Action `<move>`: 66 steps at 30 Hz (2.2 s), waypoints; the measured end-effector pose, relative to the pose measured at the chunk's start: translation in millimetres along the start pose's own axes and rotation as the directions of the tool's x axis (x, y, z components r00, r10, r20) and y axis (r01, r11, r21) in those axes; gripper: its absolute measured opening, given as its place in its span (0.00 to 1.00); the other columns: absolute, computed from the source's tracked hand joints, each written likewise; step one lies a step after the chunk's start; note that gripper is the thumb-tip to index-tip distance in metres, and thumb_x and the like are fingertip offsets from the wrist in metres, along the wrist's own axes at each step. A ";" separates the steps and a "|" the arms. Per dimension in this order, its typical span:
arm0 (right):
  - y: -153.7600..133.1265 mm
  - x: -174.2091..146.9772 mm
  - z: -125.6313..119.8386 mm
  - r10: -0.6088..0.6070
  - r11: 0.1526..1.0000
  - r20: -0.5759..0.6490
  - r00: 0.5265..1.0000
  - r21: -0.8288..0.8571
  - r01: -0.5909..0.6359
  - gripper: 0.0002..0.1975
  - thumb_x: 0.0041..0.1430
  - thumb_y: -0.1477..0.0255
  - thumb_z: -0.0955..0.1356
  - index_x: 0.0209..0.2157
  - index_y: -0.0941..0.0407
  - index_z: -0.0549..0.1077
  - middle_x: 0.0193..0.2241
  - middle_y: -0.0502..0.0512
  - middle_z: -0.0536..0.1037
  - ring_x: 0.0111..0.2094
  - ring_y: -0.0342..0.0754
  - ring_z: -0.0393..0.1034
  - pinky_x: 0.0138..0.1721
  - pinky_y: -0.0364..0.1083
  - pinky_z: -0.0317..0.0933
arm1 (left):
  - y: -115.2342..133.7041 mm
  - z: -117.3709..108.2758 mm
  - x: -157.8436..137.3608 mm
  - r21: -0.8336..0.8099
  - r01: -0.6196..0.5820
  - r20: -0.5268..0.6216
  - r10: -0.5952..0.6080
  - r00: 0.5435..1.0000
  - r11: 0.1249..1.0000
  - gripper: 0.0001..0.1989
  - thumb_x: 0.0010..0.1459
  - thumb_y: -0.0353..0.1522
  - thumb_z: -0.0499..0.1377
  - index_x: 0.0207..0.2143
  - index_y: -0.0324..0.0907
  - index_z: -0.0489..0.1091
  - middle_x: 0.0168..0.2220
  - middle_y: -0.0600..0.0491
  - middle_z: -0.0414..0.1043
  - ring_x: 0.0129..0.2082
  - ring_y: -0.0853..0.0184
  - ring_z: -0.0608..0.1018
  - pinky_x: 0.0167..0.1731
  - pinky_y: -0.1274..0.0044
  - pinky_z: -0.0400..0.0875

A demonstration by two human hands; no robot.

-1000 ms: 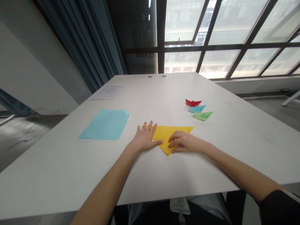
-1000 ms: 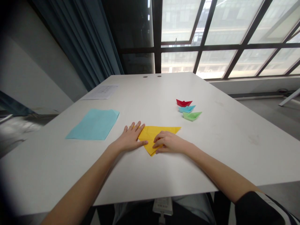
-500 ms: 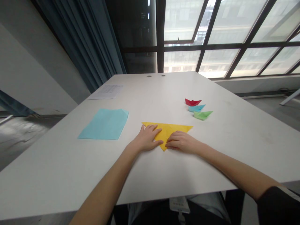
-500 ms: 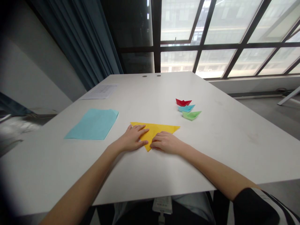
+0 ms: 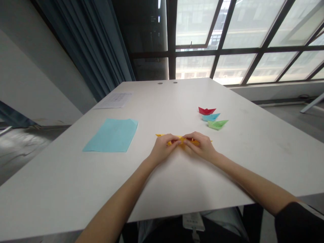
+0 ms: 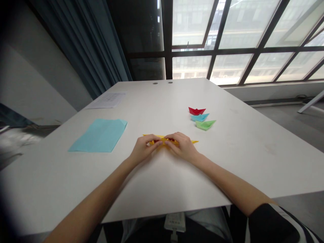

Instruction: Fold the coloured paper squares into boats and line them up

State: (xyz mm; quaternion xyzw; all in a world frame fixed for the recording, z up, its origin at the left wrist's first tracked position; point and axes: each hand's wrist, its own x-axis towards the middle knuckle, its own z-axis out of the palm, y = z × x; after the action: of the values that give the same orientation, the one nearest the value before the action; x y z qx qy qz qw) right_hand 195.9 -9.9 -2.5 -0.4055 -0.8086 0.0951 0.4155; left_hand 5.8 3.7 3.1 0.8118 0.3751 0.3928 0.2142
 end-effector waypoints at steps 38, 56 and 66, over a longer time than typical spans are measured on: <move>35.8 0.6 -3.4 -0.052 0.994 0.480 0.876 -0.060 0.092 0.12 0.60 0.70 0.60 0.37 0.57 0.74 0.39 0.58 0.75 0.40 0.48 0.68 0.44 0.49 0.61 | -2.7 3.9 -7.5 0.506 -0.380 0.497 0.098 0.862 0.775 0.07 0.56 0.27 0.52 0.29 0.39 0.68 0.29 0.50 0.73 0.32 0.66 0.72 0.31 0.75 0.62; 55.9 -7.5 0.0 0.277 0.918 0.577 0.768 -0.394 -0.035 0.32 0.61 0.53 0.49 0.62 0.53 0.46 0.62 0.59 0.45 0.62 0.57 0.37 0.58 0.62 0.38 | -0.5 10.1 -6.5 0.581 -0.508 0.582 0.112 0.806 0.636 0.07 0.56 0.25 0.52 0.26 0.38 0.67 0.26 0.51 0.73 0.26 0.66 0.75 0.31 0.73 0.62; 58.0 -8.5 0.0 0.357 0.869 0.505 0.785 -0.487 -0.082 0.34 0.60 0.51 0.48 0.62 0.55 0.46 0.63 0.60 0.45 0.62 0.59 0.37 0.58 0.64 0.37 | 4.6 1.2 -5.2 0.461 -0.409 0.558 0.101 0.823 0.787 0.07 0.55 0.29 0.53 0.27 0.40 0.70 0.28 0.51 0.73 0.31 0.66 0.74 0.31 0.75 0.62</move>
State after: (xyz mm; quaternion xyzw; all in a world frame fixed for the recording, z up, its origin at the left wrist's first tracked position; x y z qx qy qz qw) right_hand 232.1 21.7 -36.0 -0.5336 -0.8416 0.0779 0.0317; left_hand 6.6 -3.2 2.9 0.9560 0.2864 0.0639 -0.0013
